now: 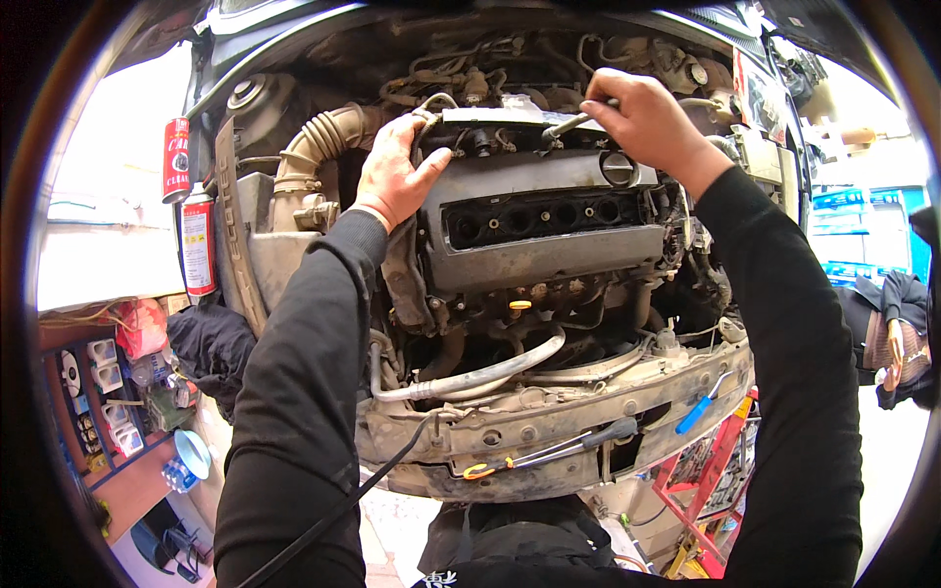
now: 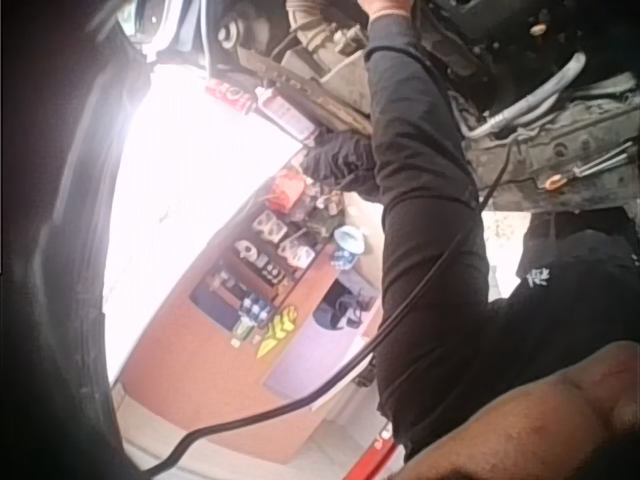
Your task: The person removes a valve cover from a car engine, then installs a new valve cover and secures it with bolts using a socket wrench. The person works under the hood of a car in a garage.
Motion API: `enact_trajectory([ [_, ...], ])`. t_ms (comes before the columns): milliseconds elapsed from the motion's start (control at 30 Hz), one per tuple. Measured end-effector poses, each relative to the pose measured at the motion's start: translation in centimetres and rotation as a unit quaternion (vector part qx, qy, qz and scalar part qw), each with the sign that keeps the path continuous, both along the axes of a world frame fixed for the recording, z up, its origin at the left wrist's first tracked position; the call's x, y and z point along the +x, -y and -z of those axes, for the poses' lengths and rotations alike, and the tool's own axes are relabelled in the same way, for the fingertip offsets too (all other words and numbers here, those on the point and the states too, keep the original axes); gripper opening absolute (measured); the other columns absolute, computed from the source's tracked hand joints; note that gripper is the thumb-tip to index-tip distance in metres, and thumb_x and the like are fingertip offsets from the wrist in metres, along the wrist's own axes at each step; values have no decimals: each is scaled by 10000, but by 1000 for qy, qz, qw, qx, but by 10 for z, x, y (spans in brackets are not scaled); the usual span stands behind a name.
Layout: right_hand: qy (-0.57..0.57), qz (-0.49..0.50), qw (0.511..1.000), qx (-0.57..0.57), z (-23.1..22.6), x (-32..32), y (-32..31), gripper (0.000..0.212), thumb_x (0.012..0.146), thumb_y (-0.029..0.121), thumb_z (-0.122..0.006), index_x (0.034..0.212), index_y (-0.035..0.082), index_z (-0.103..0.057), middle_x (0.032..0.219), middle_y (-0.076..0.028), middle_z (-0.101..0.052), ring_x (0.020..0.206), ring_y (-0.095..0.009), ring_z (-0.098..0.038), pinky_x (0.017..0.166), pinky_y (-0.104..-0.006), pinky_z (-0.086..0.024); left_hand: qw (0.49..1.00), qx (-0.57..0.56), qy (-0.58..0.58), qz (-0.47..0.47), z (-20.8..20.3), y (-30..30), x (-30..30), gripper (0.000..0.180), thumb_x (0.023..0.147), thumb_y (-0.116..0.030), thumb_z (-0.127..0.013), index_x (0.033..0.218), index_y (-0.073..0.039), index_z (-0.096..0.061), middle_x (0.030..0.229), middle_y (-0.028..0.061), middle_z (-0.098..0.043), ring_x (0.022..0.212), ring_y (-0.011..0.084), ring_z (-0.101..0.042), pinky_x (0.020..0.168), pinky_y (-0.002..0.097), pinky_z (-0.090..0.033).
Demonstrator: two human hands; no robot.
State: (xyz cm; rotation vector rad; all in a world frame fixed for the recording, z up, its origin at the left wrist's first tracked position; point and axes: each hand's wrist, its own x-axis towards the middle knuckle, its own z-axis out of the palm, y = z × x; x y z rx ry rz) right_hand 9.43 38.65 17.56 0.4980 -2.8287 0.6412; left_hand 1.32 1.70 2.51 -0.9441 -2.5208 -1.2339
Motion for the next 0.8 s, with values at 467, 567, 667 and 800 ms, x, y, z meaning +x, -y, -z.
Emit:
enact_trajectory([
  [467,34,189,980,56,30,45,-96,227,1063,242,-749,1040,18,-721,979,-238,-783,959,-462,-766,850,-533,-600,1000,-26,-4,11,1,1,-1,709,982,-429,-864,1514,-19,-636,1550,251,-633,1471,428,-594,1272,484,-467],
  [567,46,189,978,77,45,39,-97,206,1051,232,-747,1024,30,-718,997,-238,-789,996,-465,-773,878,-546,-609,999,-28,-8,17,2,1,-2,712,984,-434,-863,1514,-15,-637,1557,252,-627,1476,426,-592,1272,481,-468],
  [667,25,199,975,93,57,32,-95,185,1046,220,-735,1031,37,-714,997,-245,-790,1011,-471,-775,892,-554,-615,999,-47,-18,17,1,2,-2,709,983,-432,-866,1507,-10,-642,1558,253,-626,1478,424,-593,1271,478,-471],
  [800,21,205,975,81,64,31,-92,173,1044,214,-719,1027,42,-714,998,-238,-790,1012,-461,-776,901,-549,-618,999,-44,-16,18,1,2,-2,699,984,-422,-868,1499,-5,-648,1555,255,-626,1475,422,-597,1268,475,-475],
])
